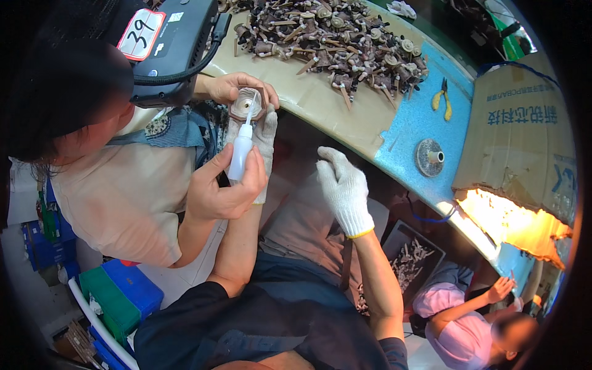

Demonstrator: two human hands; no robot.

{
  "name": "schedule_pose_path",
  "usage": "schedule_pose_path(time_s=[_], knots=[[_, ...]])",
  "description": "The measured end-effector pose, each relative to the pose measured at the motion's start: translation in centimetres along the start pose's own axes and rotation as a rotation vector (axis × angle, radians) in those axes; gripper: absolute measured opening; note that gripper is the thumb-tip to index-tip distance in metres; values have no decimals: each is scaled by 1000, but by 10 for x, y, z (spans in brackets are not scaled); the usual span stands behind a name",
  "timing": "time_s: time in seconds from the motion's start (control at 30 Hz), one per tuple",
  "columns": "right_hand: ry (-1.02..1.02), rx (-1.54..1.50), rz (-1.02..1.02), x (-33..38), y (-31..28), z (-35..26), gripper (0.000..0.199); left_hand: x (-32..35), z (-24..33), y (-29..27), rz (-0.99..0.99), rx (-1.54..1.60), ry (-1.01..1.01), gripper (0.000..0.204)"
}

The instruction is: Manually assembling small circular components by inserting or removing metal parts at a factory workstation.

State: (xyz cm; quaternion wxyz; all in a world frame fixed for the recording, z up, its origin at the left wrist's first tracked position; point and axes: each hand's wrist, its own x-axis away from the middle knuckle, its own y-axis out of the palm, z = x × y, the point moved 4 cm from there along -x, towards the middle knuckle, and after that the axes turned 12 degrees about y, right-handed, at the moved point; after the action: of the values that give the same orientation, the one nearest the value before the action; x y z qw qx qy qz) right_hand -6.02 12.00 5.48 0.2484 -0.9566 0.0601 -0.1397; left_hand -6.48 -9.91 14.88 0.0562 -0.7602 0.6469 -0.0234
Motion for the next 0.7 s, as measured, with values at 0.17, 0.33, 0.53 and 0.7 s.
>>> schedule_pose_path(time_s=[0.17, 0.33, 0.53, 0.7], knots=[[71, -41, -2, 2, -1, 8, 28, 5, 25, 28, -105, -376, 181, 41], [67, -52, -30, 6, 4, 16, 29, -29, 165, 52, -965, -1233, 1055, 32], [147, -126, -67, 10, 2, 28, 29, -91, 197, 22, -647, -1466, 1524, 32], [271, -177, -56, 14, -5, 36, 26, -102, 225, 10, -608, -1416, 1518, 34]])
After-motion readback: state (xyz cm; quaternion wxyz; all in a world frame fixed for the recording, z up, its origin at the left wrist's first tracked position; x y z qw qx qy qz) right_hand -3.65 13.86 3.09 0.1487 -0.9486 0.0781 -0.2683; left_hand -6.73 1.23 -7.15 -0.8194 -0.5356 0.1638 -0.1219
